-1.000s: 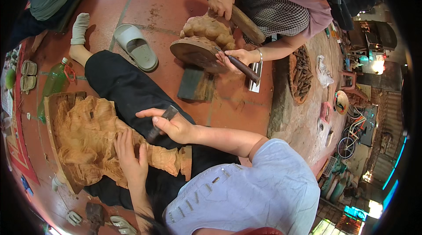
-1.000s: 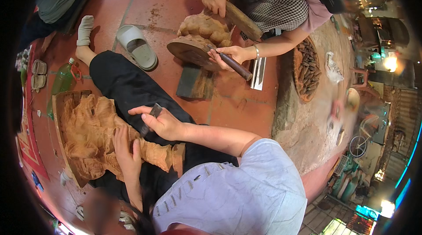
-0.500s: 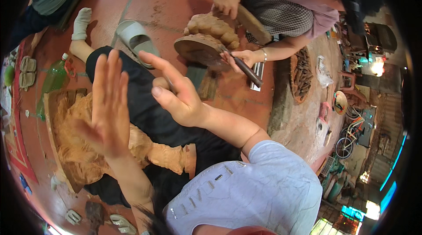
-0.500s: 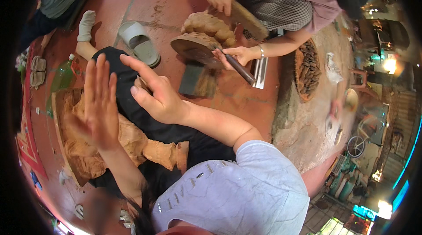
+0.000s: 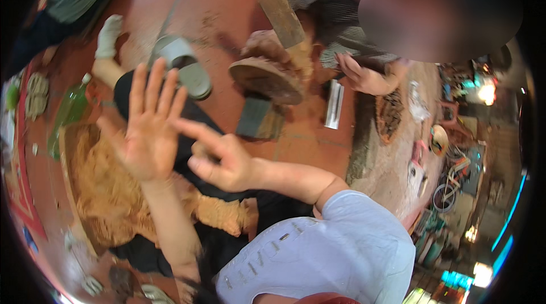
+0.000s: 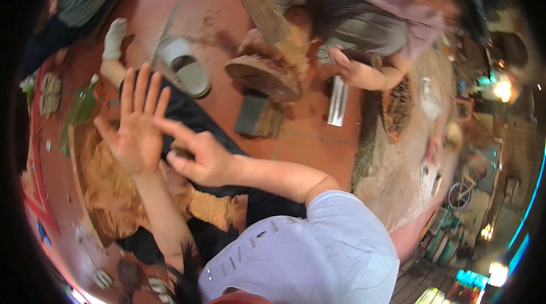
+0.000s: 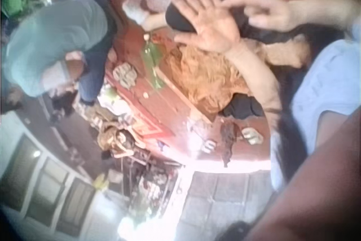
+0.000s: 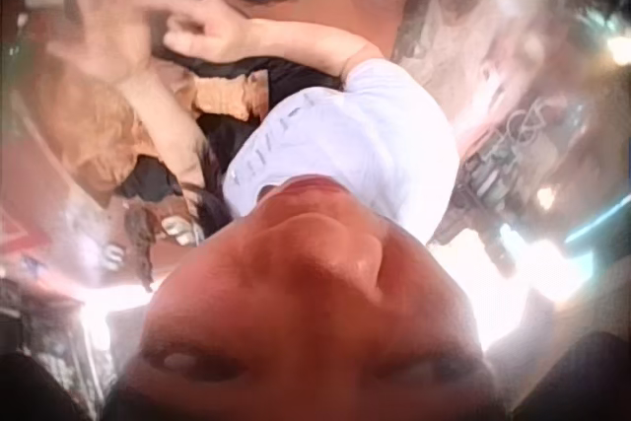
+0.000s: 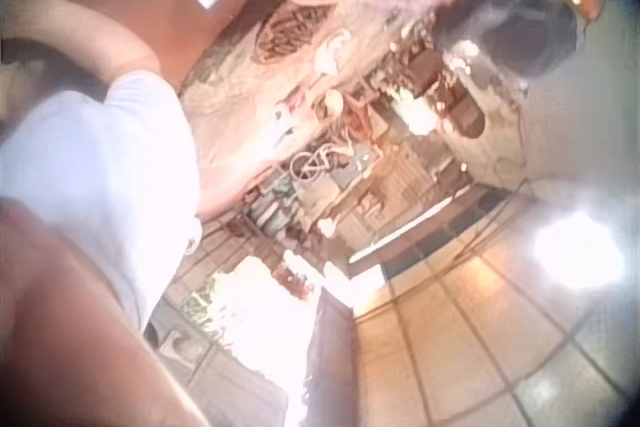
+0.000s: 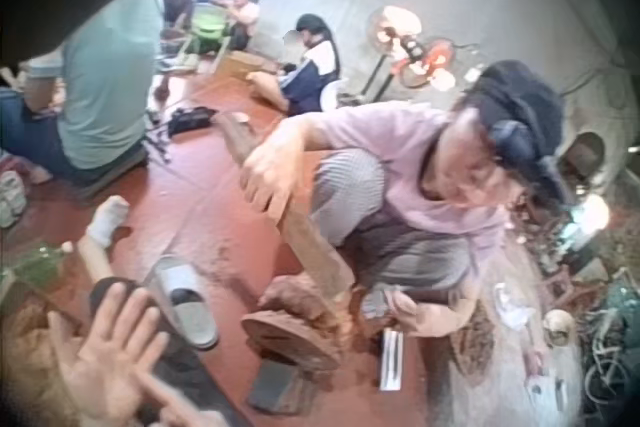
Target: The person sits on the floor and carves a large, irregular piece of wood resting on their lap using a small chisel. They hold the wood with one hand and carefully chip away at the surface with the other, while another person works nearby.
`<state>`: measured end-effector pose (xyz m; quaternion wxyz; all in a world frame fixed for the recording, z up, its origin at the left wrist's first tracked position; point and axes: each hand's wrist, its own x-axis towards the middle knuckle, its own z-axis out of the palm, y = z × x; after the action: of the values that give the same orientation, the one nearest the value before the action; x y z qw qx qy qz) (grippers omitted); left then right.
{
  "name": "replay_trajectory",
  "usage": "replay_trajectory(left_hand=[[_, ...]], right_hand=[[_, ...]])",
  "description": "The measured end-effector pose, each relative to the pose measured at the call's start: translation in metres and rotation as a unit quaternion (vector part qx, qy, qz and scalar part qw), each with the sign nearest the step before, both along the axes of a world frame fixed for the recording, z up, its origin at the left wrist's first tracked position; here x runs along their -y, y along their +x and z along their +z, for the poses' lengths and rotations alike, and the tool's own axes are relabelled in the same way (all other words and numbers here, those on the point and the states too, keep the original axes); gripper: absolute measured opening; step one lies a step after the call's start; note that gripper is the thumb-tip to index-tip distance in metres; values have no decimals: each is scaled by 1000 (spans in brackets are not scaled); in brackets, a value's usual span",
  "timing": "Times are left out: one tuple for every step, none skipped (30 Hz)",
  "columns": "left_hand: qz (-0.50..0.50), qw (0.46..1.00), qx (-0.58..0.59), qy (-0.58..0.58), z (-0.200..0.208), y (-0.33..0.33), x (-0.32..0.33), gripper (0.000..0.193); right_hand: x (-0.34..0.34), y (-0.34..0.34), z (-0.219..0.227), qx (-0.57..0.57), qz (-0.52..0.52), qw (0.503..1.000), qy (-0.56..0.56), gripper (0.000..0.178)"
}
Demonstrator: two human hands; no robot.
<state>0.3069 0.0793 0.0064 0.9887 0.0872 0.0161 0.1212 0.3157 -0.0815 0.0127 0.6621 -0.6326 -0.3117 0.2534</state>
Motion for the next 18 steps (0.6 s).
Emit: replay_trajectory(left_hand=[[3,1000,3,2,-1,-3,-3,98],[6,1000,6,3,0,-2,-1,97],[6,1000,2,6,2,-1,1,96],[8,1000,-1,9,4,0,3,96],[11,1000,-6,12,5,1,5,95],[5,1000,1,8,5,-1,4,95],[4,1000,7,6,4,-4,3,95],[4,1000,12,3,3,-7,2,95],[1,1000,17,2,3,-9,0,95],[5,1000,17,4,3,-11,-1,94],[9,1000,17,6,3,-12,-1,94],[12,1000,16,8,4,-14,-2,94],[30,999,-8,25,9,-13,-5,94],[48,997,-33,41,17,-11,-8,94],[65,995,-55,50,22,-7,-6,93],[73,995,-50,38,20,-7,-13,87],[78,994,-62,44,20,-9,-15,87],[81,993,-73,45,18,-11,-15,87]], right_hand=[[3,0,5,-5,22,1000,-2,66],[3,-1,5,-10,20,1000,-5,67],[-2,-3,3,-20,23,1000,-1,67],[-2,-5,0,-9,19,1000,-15,67],[3,-7,0,5,14,1000,-13,67],[4,-11,0,17,12,1000,-9,66],[5,-13,0,22,15,1000,-13,66],[6,-15,0,25,19,999,-16,65],[7,-18,-1,27,21,999,-17,65],[7,-20,-2,25,26,999,-26,65],[7,-22,-2,23,31,999,-35,65],[8,-23,-1,4,24,1000,2,66],[13,-18,7,37,29,999,-22,67],[8,-7,6,33,-31,999,18,67],[7,8,6,32,-91,994,49,66],[8,19,12,-59,-112,990,64,65],[8,27,17,-149,-130,977,78,64],[12,30,7,-153,-128,977,77,62]])
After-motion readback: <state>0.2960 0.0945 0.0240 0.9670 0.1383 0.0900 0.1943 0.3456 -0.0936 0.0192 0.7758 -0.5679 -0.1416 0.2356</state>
